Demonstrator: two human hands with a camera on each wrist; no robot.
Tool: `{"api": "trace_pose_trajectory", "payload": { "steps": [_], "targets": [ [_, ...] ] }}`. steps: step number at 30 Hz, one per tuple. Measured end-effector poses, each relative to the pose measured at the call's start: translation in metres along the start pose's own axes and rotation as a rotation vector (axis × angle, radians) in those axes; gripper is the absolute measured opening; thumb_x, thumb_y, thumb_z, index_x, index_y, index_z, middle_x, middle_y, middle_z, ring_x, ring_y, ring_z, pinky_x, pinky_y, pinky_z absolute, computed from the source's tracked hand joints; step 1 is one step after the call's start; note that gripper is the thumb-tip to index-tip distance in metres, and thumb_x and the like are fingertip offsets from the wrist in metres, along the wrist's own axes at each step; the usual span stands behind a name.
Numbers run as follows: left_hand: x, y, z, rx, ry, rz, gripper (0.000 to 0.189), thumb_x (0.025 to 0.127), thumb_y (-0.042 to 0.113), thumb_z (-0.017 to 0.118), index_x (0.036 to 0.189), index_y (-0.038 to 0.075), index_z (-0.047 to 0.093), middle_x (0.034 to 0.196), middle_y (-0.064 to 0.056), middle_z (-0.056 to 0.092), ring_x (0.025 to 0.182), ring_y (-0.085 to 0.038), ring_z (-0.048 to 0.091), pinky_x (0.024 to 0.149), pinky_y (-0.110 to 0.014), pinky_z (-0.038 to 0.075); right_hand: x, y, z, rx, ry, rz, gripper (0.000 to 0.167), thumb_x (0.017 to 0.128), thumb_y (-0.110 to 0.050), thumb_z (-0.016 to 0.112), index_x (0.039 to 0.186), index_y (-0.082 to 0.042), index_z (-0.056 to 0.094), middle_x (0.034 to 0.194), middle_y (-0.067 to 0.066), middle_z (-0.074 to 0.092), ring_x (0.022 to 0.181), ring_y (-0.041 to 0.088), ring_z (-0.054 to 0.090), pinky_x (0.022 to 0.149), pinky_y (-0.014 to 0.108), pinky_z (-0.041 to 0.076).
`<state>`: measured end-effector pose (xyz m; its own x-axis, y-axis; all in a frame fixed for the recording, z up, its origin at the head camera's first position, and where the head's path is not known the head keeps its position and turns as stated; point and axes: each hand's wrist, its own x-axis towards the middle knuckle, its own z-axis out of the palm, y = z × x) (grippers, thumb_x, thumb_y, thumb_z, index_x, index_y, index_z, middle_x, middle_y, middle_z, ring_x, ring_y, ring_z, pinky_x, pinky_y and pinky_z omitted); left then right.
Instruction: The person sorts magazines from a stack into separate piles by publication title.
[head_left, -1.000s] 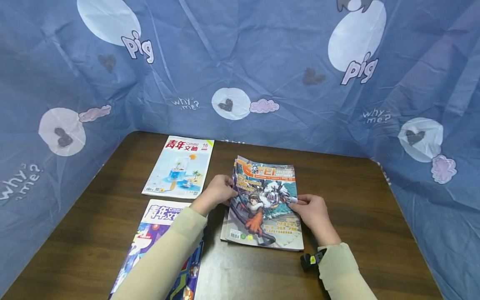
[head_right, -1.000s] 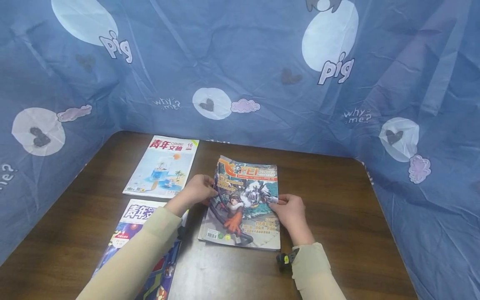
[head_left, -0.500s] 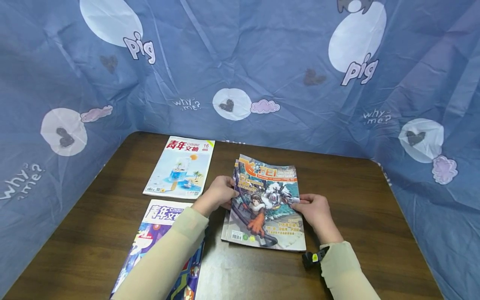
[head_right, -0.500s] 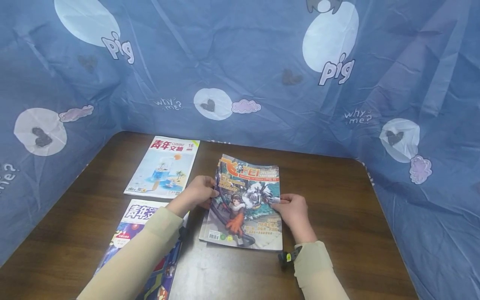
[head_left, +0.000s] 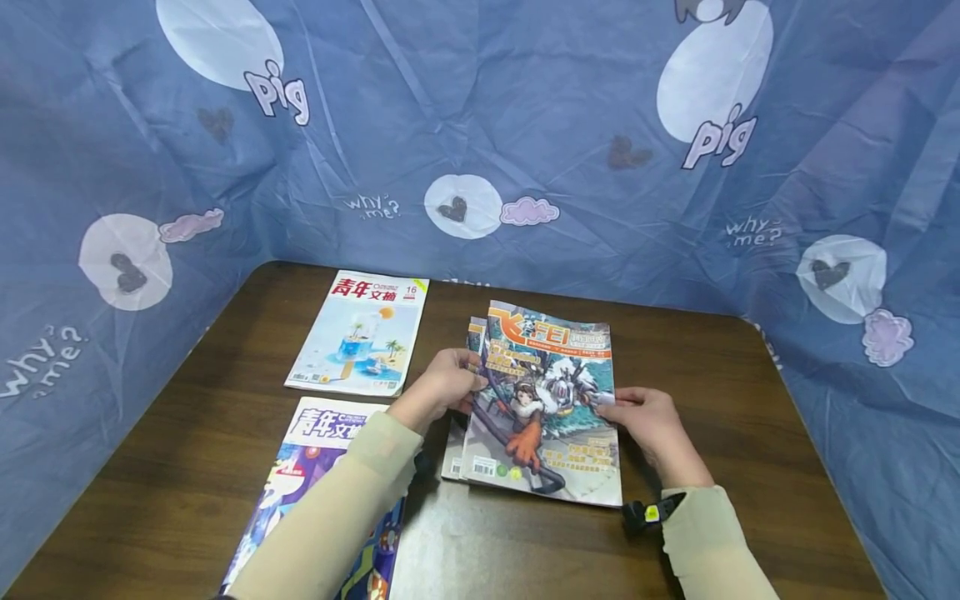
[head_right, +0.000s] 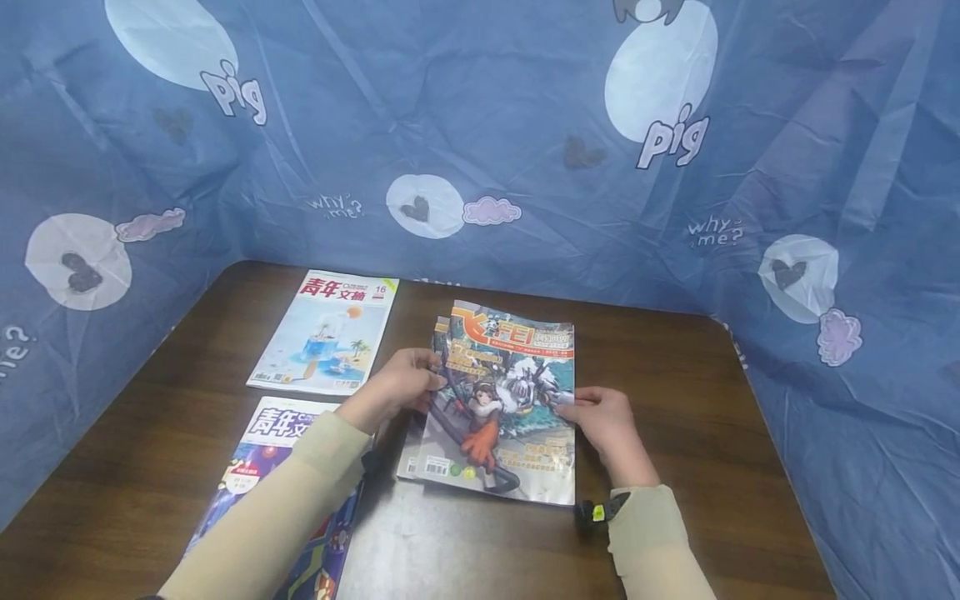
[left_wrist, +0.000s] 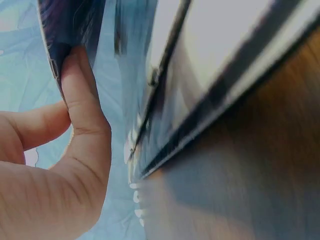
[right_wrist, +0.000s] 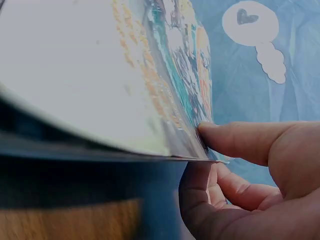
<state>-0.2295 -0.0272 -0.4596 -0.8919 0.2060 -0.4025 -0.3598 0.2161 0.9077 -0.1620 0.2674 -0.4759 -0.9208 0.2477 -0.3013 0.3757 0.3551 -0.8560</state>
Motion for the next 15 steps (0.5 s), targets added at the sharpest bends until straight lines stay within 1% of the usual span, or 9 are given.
{"api": "trace_pose_trajectory", "payload": {
  "steps": [4,9,15],
  "targets": [
    [0.000,0.002,0.005,-0.011,-0.010,0.005,0.032,0.093,-0.007,0.063,0.124,-0.004,0.058,0.079,-0.013,0.064,0.056,-0.019,0.060,0.050,-0.033,0.056,0.000,0.001,-0.009,0.022,-0.034,0.011,0.050,0.091,-0.014,0.076,0.130,0.011,0.057,0.111,0.020,0.069,0.094,0.021,0.065,0.083,0.036,0.053],
    [0.000,0.006,0.010,-0.029,-0.026,0.017,0.032,0.093,-0.007,0.063,0.124,-0.005,0.058,0.078,-0.015,0.066,0.056,-0.020,0.062,0.052,-0.034,0.057,-0.001,0.002,-0.019,0.039,-0.070,-0.004,0.050,0.094,-0.015,0.073,0.132,0.012,0.053,0.110,0.020,0.069,0.091,0.020,0.066,0.079,0.034,0.054],
    [-0.001,0.011,0.020,-0.058,-0.054,0.027,0.024,0.094,-0.008,0.061,0.117,-0.004,0.058,0.078,-0.015,0.066,0.056,-0.021,0.063,0.051,-0.034,0.056,-0.003,0.003,-0.030,0.035,-0.068,0.010,0.054,0.095,-0.017,0.073,0.136,0.010,0.051,0.112,0.019,0.069,0.091,0.021,0.066,0.075,0.033,0.054]
  ]
}}
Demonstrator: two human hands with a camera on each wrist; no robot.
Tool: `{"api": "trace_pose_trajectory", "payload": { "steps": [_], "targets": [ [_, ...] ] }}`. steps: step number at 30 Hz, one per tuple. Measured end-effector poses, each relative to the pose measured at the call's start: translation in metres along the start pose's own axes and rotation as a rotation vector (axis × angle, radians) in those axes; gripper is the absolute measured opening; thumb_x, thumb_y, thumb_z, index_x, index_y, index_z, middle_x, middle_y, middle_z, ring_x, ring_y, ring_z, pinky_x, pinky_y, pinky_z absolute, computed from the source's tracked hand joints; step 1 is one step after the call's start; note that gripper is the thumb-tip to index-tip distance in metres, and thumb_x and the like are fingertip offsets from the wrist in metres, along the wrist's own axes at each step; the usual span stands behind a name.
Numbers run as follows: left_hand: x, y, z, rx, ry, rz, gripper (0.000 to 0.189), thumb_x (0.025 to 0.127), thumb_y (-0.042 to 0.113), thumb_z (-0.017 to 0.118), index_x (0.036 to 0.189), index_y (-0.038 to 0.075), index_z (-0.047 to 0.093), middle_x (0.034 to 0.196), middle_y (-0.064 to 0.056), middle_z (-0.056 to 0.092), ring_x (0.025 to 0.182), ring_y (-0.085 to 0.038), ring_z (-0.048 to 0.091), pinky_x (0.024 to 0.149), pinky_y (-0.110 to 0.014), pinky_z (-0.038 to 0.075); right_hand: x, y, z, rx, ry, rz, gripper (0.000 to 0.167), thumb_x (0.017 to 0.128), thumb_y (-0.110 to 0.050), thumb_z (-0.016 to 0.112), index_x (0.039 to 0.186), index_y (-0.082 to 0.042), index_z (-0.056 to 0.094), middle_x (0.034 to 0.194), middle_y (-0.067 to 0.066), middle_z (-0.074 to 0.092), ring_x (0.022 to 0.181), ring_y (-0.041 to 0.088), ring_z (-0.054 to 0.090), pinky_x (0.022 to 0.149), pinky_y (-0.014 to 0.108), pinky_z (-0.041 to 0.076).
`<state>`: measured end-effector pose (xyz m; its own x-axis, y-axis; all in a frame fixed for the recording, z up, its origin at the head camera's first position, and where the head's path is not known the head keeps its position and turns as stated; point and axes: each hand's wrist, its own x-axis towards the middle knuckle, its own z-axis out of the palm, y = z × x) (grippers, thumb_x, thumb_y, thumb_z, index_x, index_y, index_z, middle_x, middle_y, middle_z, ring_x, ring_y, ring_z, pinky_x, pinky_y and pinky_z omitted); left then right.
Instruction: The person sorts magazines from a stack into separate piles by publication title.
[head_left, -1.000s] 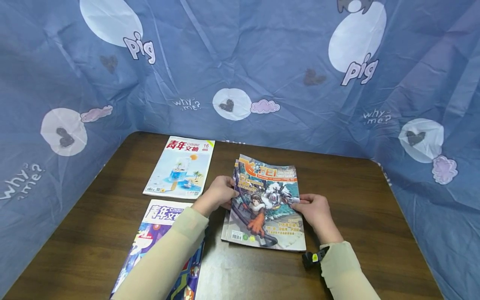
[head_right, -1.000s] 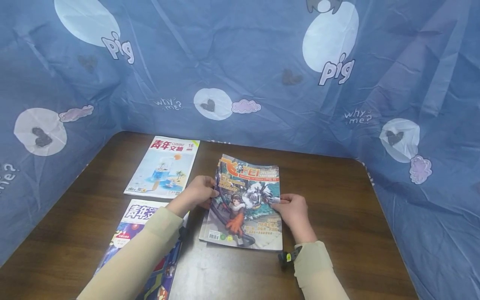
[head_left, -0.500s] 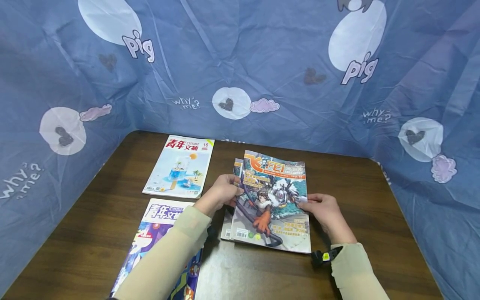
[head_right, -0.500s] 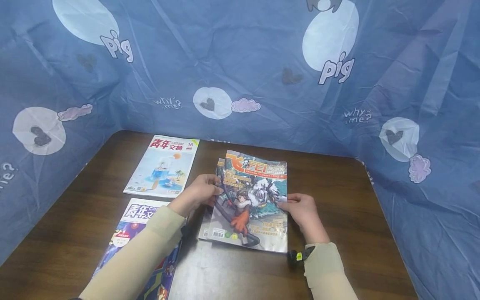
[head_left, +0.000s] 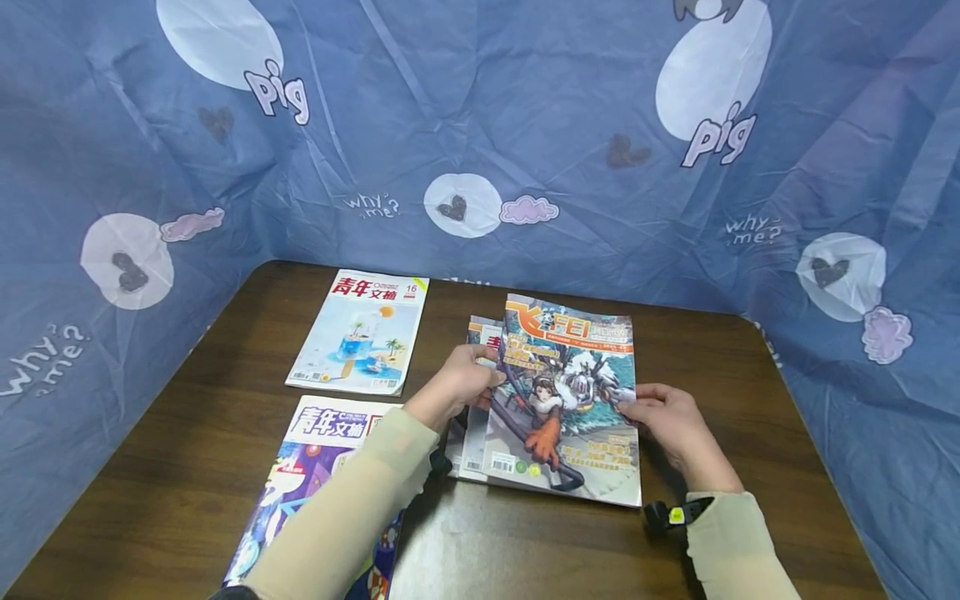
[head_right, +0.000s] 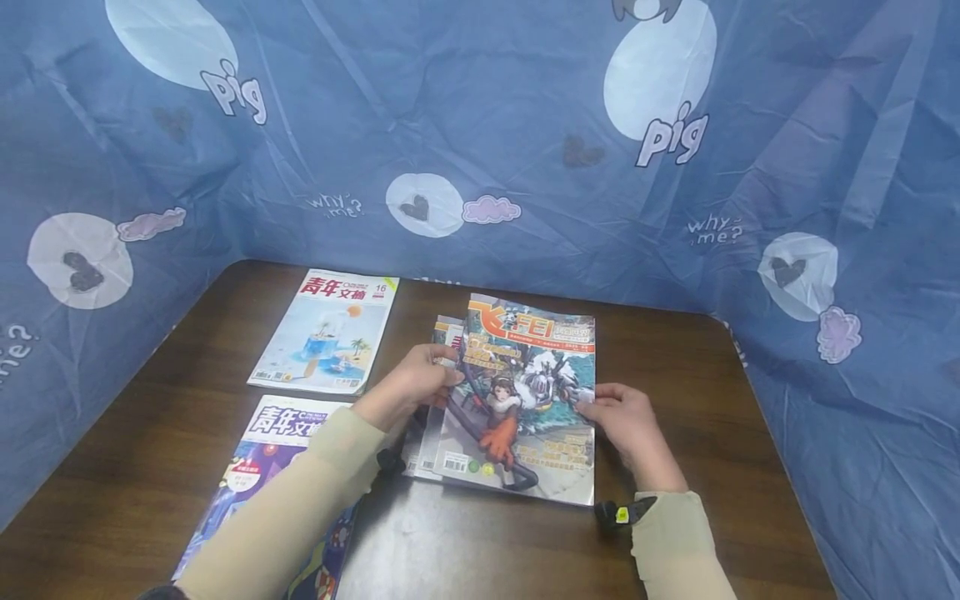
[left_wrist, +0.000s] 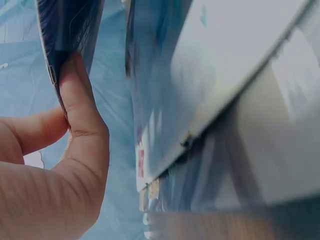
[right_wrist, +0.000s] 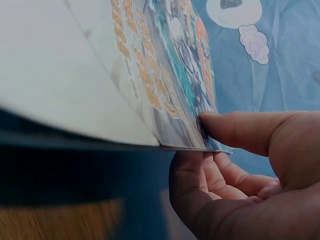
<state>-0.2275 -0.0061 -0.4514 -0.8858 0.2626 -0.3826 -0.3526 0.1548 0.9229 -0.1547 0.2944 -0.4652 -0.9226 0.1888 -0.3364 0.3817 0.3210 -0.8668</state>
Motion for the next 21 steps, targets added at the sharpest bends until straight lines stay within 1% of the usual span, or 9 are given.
{"api": "trace_pose_trajectory", "payload": {
  "steps": [7,10,14,17,21],
  "targets": [
    [0.003,0.005,0.015,0.002,0.010,-0.001,0.026,0.095,-0.007,0.061,0.120,-0.003,0.058,0.081,-0.015,0.068,0.059,-0.021,0.065,0.053,-0.035,0.057,-0.002,-0.002,-0.013,0.010,0.045,-0.015,0.055,0.096,-0.015,0.071,0.138,0.012,0.048,0.112,0.021,0.068,0.087,0.018,0.066,0.071,0.030,0.055],
    [0.005,0.007,0.023,0.006,0.002,0.010,0.029,0.094,-0.007,0.062,0.123,-0.004,0.058,0.080,-0.014,0.065,0.058,-0.021,0.063,0.053,-0.035,0.057,-0.002,-0.002,-0.020,0.010,0.065,-0.026,0.056,0.096,-0.014,0.071,0.138,0.014,0.047,0.111,0.021,0.068,0.085,0.016,0.066,0.069,0.029,0.055],
    [0.008,0.013,0.033,0.017,-0.013,0.018,0.036,0.094,-0.006,0.064,0.129,-0.004,0.056,0.086,-0.014,0.059,0.059,-0.021,0.058,0.055,-0.037,0.057,-0.003,-0.001,-0.032,0.007,0.089,-0.041,0.056,0.097,-0.015,0.070,0.139,0.015,0.047,0.110,0.020,0.068,0.083,0.014,0.066,0.068,0.029,0.055],
    [0.011,0.016,0.042,0.013,-0.021,0.018,0.035,0.094,-0.005,0.065,0.129,-0.004,0.057,0.088,-0.015,0.057,0.060,-0.022,0.056,0.057,-0.038,0.058,-0.003,0.000,-0.041,-0.003,0.107,-0.050,0.055,0.099,-0.016,0.069,0.139,0.015,0.047,0.112,0.021,0.067,0.083,0.014,0.066,0.068,0.029,0.056],
    [0.014,0.023,0.056,-0.002,-0.026,0.007,0.032,0.094,-0.005,0.066,0.125,-0.004,0.058,0.085,-0.015,0.058,0.059,-0.022,0.056,0.060,-0.040,0.058,-0.003,0.001,-0.053,-0.025,0.133,-0.060,0.056,0.100,-0.018,0.067,0.139,0.016,0.047,0.115,0.025,0.066,0.082,0.015,0.066,0.068,0.030,0.057]
  ]
}}
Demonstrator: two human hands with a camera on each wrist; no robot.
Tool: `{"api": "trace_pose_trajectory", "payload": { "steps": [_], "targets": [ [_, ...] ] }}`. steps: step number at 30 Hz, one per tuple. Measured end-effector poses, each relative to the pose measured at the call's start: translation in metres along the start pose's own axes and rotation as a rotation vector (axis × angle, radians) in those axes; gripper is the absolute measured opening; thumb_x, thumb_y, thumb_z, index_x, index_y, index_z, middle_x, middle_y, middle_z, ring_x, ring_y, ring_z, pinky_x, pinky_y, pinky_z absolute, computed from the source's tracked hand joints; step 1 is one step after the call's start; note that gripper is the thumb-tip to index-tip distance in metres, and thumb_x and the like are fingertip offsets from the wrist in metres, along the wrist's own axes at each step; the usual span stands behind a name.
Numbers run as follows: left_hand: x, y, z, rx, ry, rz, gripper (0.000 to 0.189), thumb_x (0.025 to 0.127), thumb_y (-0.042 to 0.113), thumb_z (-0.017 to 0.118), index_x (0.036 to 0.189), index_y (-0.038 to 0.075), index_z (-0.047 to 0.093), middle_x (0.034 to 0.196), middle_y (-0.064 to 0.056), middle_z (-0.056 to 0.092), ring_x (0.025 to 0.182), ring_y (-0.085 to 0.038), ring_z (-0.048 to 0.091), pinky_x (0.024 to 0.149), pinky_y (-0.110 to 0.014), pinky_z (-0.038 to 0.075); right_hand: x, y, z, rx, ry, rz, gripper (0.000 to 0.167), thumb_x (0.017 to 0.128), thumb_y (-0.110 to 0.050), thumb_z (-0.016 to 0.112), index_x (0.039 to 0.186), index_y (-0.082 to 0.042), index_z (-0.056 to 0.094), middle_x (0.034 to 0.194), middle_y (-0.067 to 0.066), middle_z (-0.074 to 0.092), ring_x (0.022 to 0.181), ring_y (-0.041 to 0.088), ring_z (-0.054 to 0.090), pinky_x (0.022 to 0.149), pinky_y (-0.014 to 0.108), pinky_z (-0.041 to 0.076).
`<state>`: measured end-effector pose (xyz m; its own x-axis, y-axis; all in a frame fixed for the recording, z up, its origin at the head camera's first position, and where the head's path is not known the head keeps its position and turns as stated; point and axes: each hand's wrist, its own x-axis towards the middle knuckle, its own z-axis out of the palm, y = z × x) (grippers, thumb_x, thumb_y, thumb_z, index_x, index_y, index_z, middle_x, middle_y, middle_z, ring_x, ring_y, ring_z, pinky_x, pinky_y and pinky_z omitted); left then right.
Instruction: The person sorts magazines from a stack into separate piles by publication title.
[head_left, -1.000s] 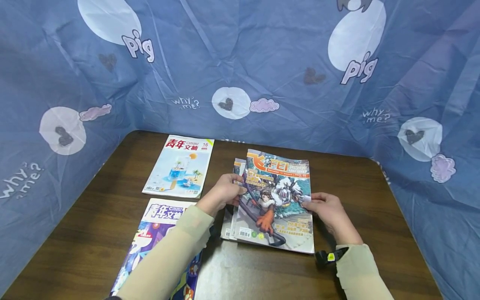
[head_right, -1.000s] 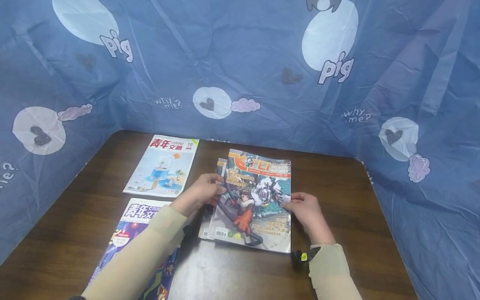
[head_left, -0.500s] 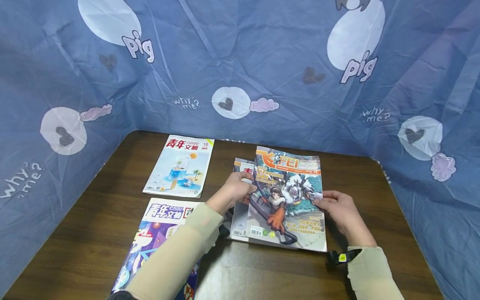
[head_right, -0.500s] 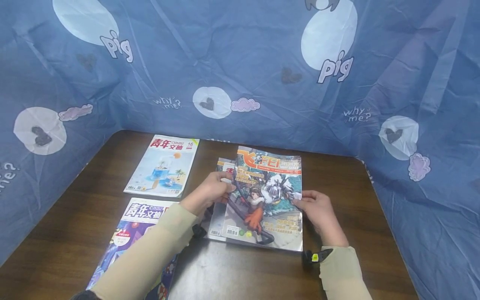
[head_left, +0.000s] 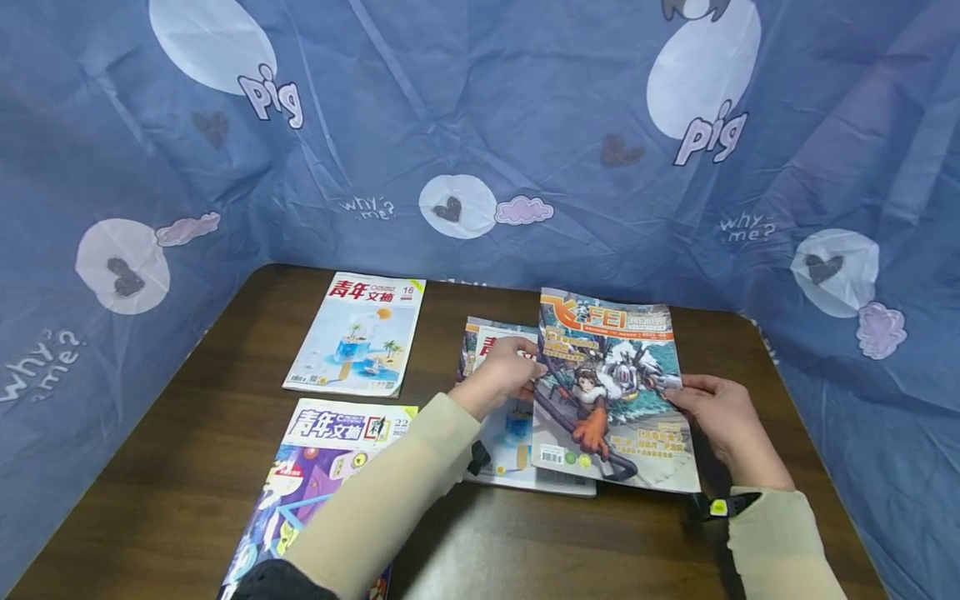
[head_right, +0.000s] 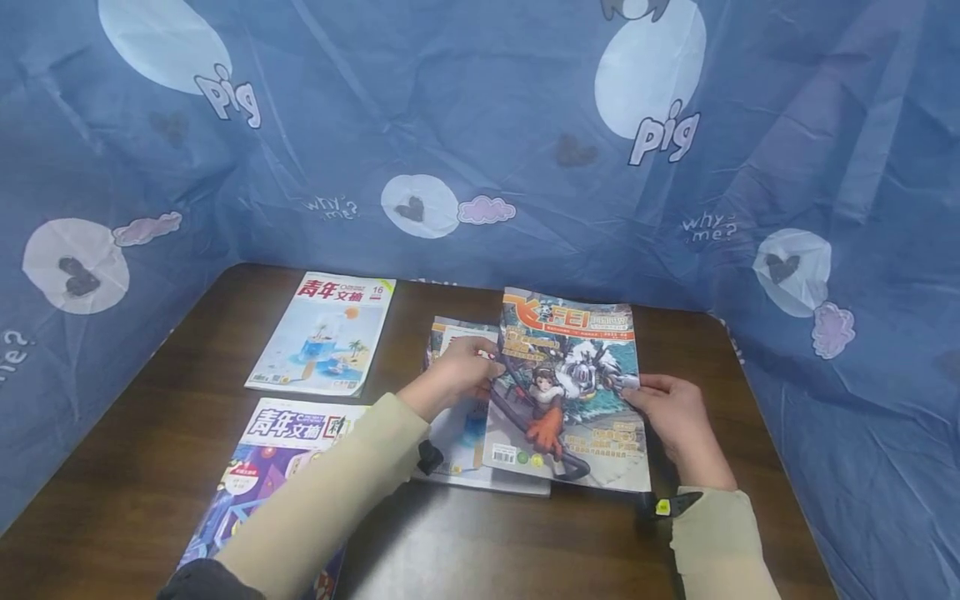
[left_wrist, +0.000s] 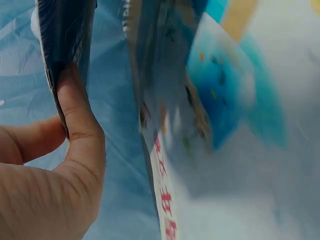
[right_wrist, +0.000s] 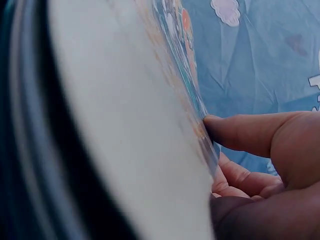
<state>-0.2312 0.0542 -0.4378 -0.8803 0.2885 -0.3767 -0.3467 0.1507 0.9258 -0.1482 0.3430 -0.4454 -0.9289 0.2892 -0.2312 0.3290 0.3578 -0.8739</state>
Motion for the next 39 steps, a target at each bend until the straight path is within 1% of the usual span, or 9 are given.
{"api": "trace_pose_trajectory", "payload": {
  "steps": [6,12,17,20,22,25,29,33,39],
  "targets": [
    [0.007,0.009,0.026,0.023,-0.001,0.001,0.027,0.096,-0.005,0.065,0.122,-0.004,0.057,0.084,-0.014,0.060,0.060,-0.022,0.059,0.063,-0.043,0.059,0.006,0.005,-0.017,-0.053,0.062,0.028,0.054,0.100,-0.019,0.065,0.139,0.015,0.048,0.121,0.028,0.061,0.086,0.020,0.065,0.066,0.028,0.056],
    [0.017,0.016,0.055,0.045,0.035,-0.002,0.024,0.095,-0.006,0.065,0.119,-0.004,0.058,0.092,-0.016,0.061,0.061,-0.022,0.060,0.061,-0.042,0.059,0.013,0.013,-0.034,-0.104,0.136,0.061,0.053,0.101,-0.018,0.064,0.139,0.016,0.048,0.125,0.031,0.058,0.090,0.025,0.064,0.061,0.026,0.053],
    [0.025,0.020,0.077,0.063,0.051,0.010,0.028,0.096,-0.006,0.065,0.123,-0.005,0.059,0.104,-0.016,0.059,0.061,-0.023,0.059,0.062,-0.042,0.059,0.017,0.015,-0.049,-0.136,0.183,0.073,0.051,0.101,-0.019,0.062,0.138,0.015,0.051,0.124,0.030,0.059,0.086,0.022,0.063,0.058,0.024,0.051],
    [0.028,0.022,0.088,0.066,0.057,0.019,0.026,0.095,-0.007,0.065,0.121,-0.006,0.059,0.105,-0.016,0.059,0.060,-0.024,0.060,0.062,-0.042,0.059,0.020,0.015,-0.056,-0.152,0.213,0.088,0.049,0.101,-0.019,0.062,0.137,0.013,0.053,0.121,0.028,0.060,0.081,0.019,0.063,0.055,0.024,0.050],
    [0.031,0.024,0.095,0.068,0.062,0.026,0.022,0.095,-0.007,0.066,0.116,-0.006,0.060,0.100,-0.017,0.060,0.059,-0.025,0.062,0.062,-0.041,0.060,0.022,0.016,-0.059,-0.157,0.238,0.099,0.048,0.100,-0.018,0.062,0.137,0.012,0.054,0.121,0.028,0.061,0.080,0.020,0.064,0.053,0.024,0.050],
    [0.036,0.025,0.104,0.056,0.069,0.028,0.014,0.092,-0.009,0.066,0.106,-0.007,0.063,0.090,-0.015,0.062,0.061,-0.029,0.067,0.060,-0.041,0.060,0.026,0.018,-0.065,-0.174,0.267,0.111,0.048,0.100,-0.017,0.062,0.136,0.012,0.055,0.124,0.029,0.059,0.087,0.024,0.063,0.052,0.022,0.047],
    [0.043,0.025,0.116,0.038,0.068,0.017,0.005,0.090,-0.013,0.062,0.092,-0.008,0.064,0.079,-0.014,0.063,0.067,-0.034,0.071,0.058,-0.042,0.060,0.031,0.022,-0.073,-0.179,0.266,0.131,0.049,0.099,-0.018,0.062,0.137,0.013,0.054,0.124,0.028,0.058,0.088,0.025,0.061,0.053,0.023,0.047],
    [0.051,0.025,0.127,0.048,0.086,0.006,0.005,0.090,-0.010,0.062,0.093,-0.008,0.065,0.077,-0.012,0.060,0.062,-0.031,0.069,0.058,-0.043,0.060,0.036,0.025,-0.079,-0.163,0.269,0.152,0.047,0.099,-0.017,0.063,0.135,0.012,0.055,0.121,0.026,0.059,0.080,0.019,0.061,0.050,0.023,0.047],
    [0.067,0.021,0.140,0.093,0.127,-0.026,0.008,0.087,-0.007,0.069,0.092,-0.006,0.063,0.077,-0.013,0.059,0.054,-0.026,0.064,0.059,-0.044,0.060,0.046,0.028,-0.082,-0.162,0.310,0.191,0.046,0.098,-0.014,0.064,0.134,0.013,0.057,0.127,0.027,0.057,0.089,0.024,0.060,0.049,0.022,0.044]
  ]
}}
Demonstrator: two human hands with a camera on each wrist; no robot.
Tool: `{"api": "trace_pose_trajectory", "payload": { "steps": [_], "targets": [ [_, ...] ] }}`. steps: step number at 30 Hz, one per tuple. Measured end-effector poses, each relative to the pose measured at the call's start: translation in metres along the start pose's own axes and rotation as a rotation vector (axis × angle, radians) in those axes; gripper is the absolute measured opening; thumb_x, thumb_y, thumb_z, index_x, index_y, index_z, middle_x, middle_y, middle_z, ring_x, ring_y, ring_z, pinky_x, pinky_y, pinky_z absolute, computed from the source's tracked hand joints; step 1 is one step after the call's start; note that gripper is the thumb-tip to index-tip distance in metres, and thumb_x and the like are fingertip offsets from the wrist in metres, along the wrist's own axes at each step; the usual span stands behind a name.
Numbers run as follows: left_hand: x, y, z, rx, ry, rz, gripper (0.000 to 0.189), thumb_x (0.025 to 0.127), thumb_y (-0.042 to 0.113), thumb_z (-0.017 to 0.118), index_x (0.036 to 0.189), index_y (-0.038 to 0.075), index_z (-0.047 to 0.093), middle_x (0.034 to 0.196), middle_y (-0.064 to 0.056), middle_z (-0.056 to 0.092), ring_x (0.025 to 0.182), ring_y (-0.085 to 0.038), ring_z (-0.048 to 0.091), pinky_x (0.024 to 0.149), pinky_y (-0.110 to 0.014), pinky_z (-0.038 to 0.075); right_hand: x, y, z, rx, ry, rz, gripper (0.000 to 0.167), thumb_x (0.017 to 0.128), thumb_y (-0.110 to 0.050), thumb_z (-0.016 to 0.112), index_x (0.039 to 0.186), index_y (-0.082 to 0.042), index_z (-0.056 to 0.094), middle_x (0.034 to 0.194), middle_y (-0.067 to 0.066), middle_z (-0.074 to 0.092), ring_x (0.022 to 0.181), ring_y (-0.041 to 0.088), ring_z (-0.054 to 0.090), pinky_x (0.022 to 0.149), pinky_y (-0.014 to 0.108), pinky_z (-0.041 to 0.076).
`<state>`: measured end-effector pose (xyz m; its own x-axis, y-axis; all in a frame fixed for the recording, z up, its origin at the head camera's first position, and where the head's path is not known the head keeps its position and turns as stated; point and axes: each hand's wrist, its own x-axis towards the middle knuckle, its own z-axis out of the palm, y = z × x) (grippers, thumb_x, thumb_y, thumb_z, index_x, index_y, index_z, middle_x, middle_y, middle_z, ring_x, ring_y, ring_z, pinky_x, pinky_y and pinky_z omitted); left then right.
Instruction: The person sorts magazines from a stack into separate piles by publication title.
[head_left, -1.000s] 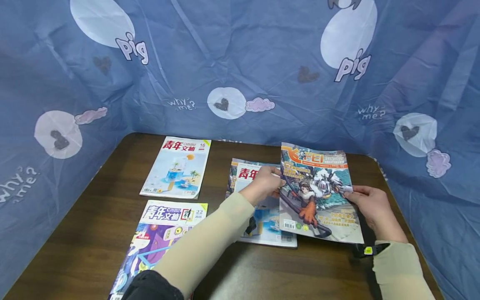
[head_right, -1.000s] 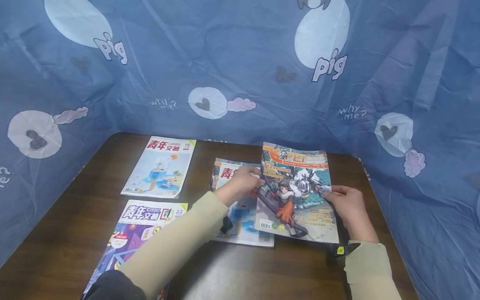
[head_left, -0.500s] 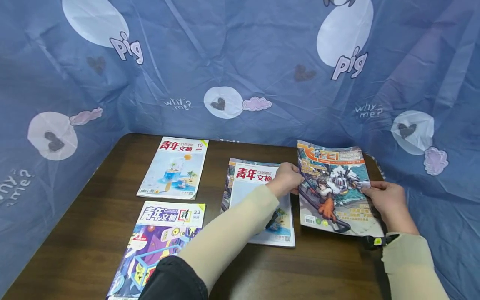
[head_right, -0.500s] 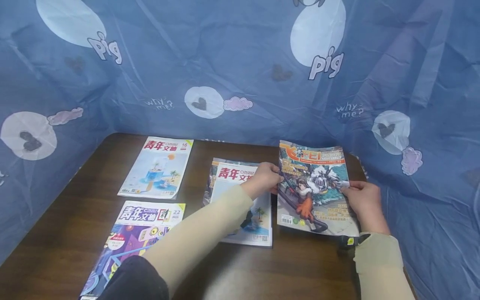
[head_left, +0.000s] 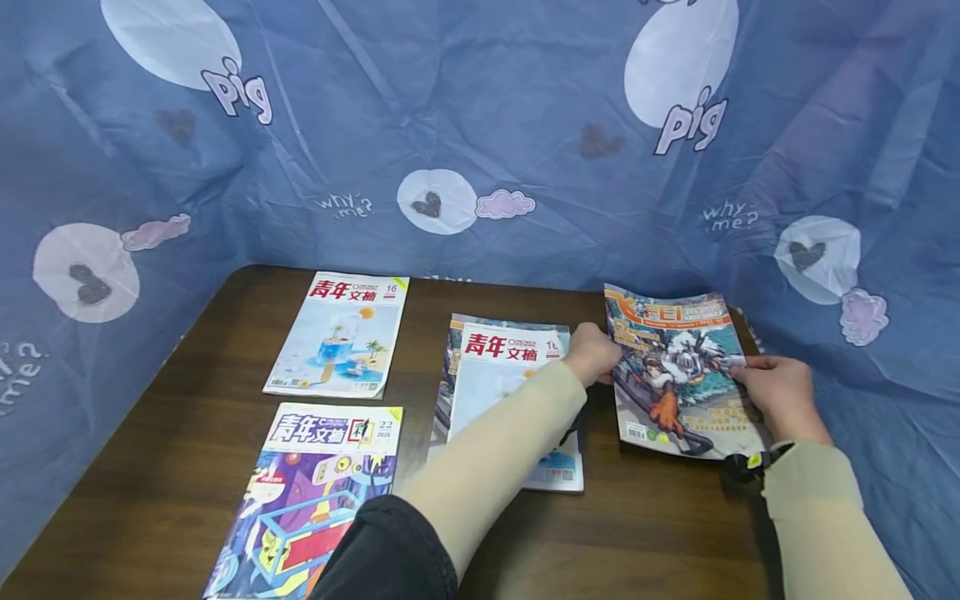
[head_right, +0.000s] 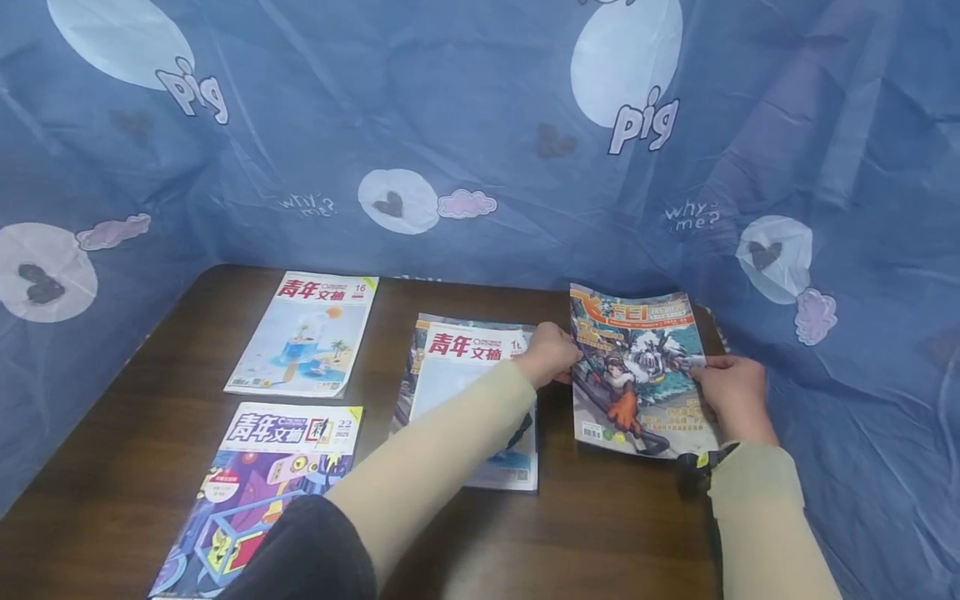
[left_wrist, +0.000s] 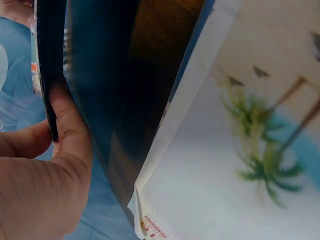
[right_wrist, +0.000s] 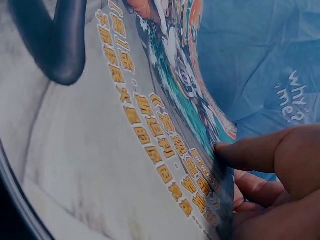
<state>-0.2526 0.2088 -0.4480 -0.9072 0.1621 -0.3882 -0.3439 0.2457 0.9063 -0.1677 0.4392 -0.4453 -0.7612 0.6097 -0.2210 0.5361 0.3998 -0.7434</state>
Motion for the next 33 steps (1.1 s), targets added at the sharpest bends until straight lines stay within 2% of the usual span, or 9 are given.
{"api": "trace_pose_trajectory", "payload": {
  "steps": [2,5,8,14,17,20,25,29,33],
  "targets": [
    [0.003,-0.001,0.003,0.019,0.008,-0.010,0.010,0.086,-0.006,0.069,0.093,-0.005,0.062,0.078,-0.013,0.059,0.053,-0.026,0.065,0.058,-0.044,0.060,0.003,0.001,0.001,0.019,-0.002,0.005,0.045,0.097,-0.012,0.065,0.134,0.013,0.057,0.122,0.026,0.060,0.083,0.021,0.061,0.048,0.023,0.046],
    [0.008,-0.002,0.007,0.061,0.011,-0.011,0.009,0.087,-0.006,0.067,0.095,-0.004,0.062,0.080,-0.013,0.060,0.051,-0.027,0.066,0.056,-0.042,0.060,0.006,0.002,0.001,0.048,-0.012,0.007,0.044,0.097,-0.009,0.065,0.133,0.014,0.057,0.102,0.019,0.066,0.069,0.014,0.061,0.047,0.026,0.048],
    [0.011,-0.003,0.010,0.109,0.021,-0.002,0.008,0.087,-0.006,0.066,0.092,-0.003,0.062,0.082,-0.013,0.059,0.050,-0.027,0.067,0.054,-0.040,0.059,0.010,0.004,0.001,0.066,-0.024,0.034,0.042,0.098,-0.009,0.064,0.133,0.012,0.057,0.085,0.011,0.065,0.060,0.013,0.060,0.046,0.032,0.051],
    [0.016,-0.007,0.017,0.140,0.026,0.000,0.008,0.087,-0.006,0.064,0.093,-0.002,0.062,0.083,-0.014,0.060,0.049,-0.026,0.066,0.052,-0.039,0.059,0.016,0.009,0.005,0.073,-0.025,0.067,0.041,0.100,-0.011,0.063,0.135,0.009,0.057,0.077,0.008,0.063,0.054,0.016,0.058,0.045,0.036,0.051],
    [0.017,-0.008,0.019,0.133,0.017,-0.006,0.010,0.086,-0.006,0.064,0.095,-0.003,0.063,0.086,-0.014,0.061,0.051,-0.027,0.067,0.053,-0.038,0.059,0.019,0.011,0.007,0.070,-0.025,0.064,0.041,0.100,-0.012,0.063,0.135,0.008,0.058,0.078,0.008,0.064,0.054,0.015,0.057,0.044,0.036,0.050],
    [0.019,-0.009,0.022,0.119,0.004,-0.010,0.011,0.086,-0.006,0.064,0.096,-0.003,0.062,0.090,-0.014,0.059,0.052,-0.027,0.068,0.053,-0.038,0.059,0.021,0.012,0.007,0.054,-0.019,0.058,0.041,0.099,-0.012,0.064,0.134,0.009,0.058,0.085,0.013,0.065,0.057,0.015,0.058,0.044,0.033,0.050],
    [0.020,-0.013,0.024,0.119,0.007,-0.007,0.011,0.086,-0.006,0.066,0.096,-0.005,0.062,0.090,-0.016,0.060,0.053,-0.028,0.068,0.052,-0.036,0.059,0.024,0.016,0.008,-0.019,0.007,0.051,0.040,0.099,-0.012,0.064,0.132,0.011,0.059,0.106,0.024,0.065,0.071,0.021,0.062,0.045,0.028,0.047],
    [0.020,-0.014,0.025,0.144,0.013,0.010,0.010,0.085,-0.006,0.067,0.094,-0.007,0.063,0.085,-0.019,0.062,0.054,-0.031,0.069,0.051,-0.037,0.059,0.028,0.019,0.009,-0.069,0.020,0.037,0.041,0.100,-0.013,0.063,0.131,0.012,0.060,0.118,0.028,0.062,0.089,0.030,0.062,0.048,0.024,0.043],
    [0.023,-0.015,0.027,0.213,0.010,0.015,0.010,0.085,-0.004,0.068,0.095,-0.006,0.065,0.084,-0.019,0.063,0.051,-0.029,0.068,0.049,-0.036,0.058,0.031,0.022,0.009,-0.094,0.027,0.017,0.040,0.100,-0.013,0.063,0.130,0.013,0.060,0.121,0.030,0.061,0.099,0.036,0.061,0.059,0.031,0.047]
  ]
}}
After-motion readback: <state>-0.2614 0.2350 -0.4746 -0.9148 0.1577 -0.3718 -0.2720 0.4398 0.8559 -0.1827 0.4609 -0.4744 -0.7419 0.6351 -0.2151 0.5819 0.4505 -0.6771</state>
